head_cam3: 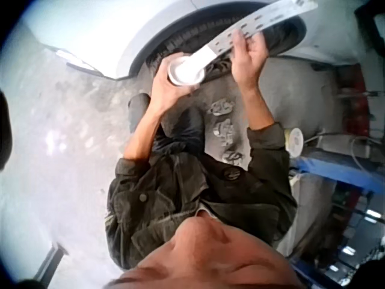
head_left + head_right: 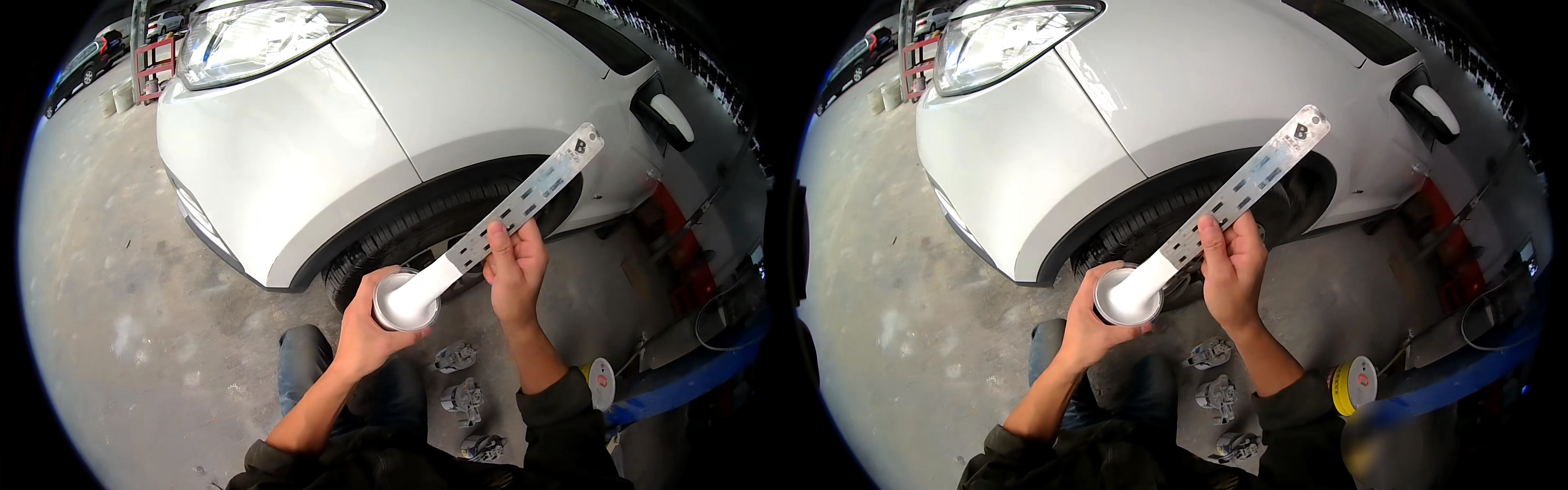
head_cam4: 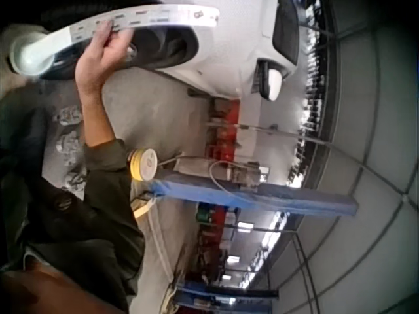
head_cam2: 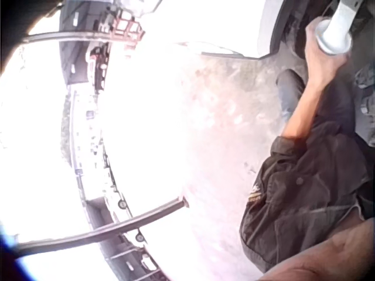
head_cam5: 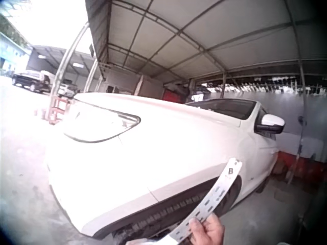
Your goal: The person repeatedly dips a metal ruler into a small cup of white paint and applies the paint to the front fender of a white car. The person uses the ruler as a brush to spread the paint in vertical strokes along the car's body panel.
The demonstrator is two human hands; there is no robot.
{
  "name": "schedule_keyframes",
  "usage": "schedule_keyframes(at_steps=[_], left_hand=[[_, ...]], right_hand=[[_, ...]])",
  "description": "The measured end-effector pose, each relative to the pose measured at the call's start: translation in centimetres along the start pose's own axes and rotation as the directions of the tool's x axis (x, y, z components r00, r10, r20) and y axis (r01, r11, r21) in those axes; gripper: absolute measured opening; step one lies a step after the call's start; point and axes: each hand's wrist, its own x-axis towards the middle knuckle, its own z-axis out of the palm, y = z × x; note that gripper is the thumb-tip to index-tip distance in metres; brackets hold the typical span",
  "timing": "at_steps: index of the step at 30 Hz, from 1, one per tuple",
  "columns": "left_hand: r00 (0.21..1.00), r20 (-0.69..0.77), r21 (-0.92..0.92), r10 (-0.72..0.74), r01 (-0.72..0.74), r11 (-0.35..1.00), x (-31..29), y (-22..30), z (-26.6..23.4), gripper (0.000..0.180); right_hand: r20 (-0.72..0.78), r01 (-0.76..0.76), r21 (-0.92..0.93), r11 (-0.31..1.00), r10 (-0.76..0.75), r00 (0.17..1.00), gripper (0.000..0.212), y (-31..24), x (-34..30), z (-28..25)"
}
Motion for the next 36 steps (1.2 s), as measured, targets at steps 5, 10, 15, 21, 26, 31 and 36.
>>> schedule_keyframes(at_steps=[5,10,15,21,26,31,36], left_hand=[[1.0,0.005,-0.029,0.001,-0.001,1.0,0.3,-0.2,-0.4,0.081],[1.0,0.017,-0.005,-0.005,0.005,1.0,0.3,0.4,-0.8,0.08],[0.977,0.211,-0.109,-0.04,0.064,0.992,0.6,2.1,-2.0,0.081],[0.799,0.601,-0.209,0.019,0.135,0.968,2.4,3.6,-3.7,0.081],[0.548,0.836,-0.182,0.024,0.236,0.955,3.1,4.9,-5.7,0.081],[0.265,0.96,-0.172,0.096,0.284,0.943,4.1,3.3,-4.4,0.085],[0.302,0.919,-0.341,0.253,0.287,0.896,3.6,3.6,-3.8,0.096]], right_hand=[[-0.104,0.139,0.052,0.989,-0.133,0.986,0.011,-3.5,2.5,-1.4],[-0.023,0.282,0.035,0.959,-0.282,0.959,0.016,-5.7,3.3,-2.4],[0.363,0.377,-0.134,0.916,-0.309,0.879,0.03,-4.0,2.3,-1.8],[0.793,0.286,0.135,0.949,-0.277,0.543,0.014,-2.7,3.0,-0.3],[0.917,-0.057,0.251,0.966,-0.219,0.332,0.011,-7.0,4.1,2.7],[0.935,-0.19,0.343,0.92,-0.314,0.165,0.024,-7.3,5.0,4.1],[0.947,0.026,0.167,0.986,-0.167,0.273,0.013,-5.7,4.9,4.5]])
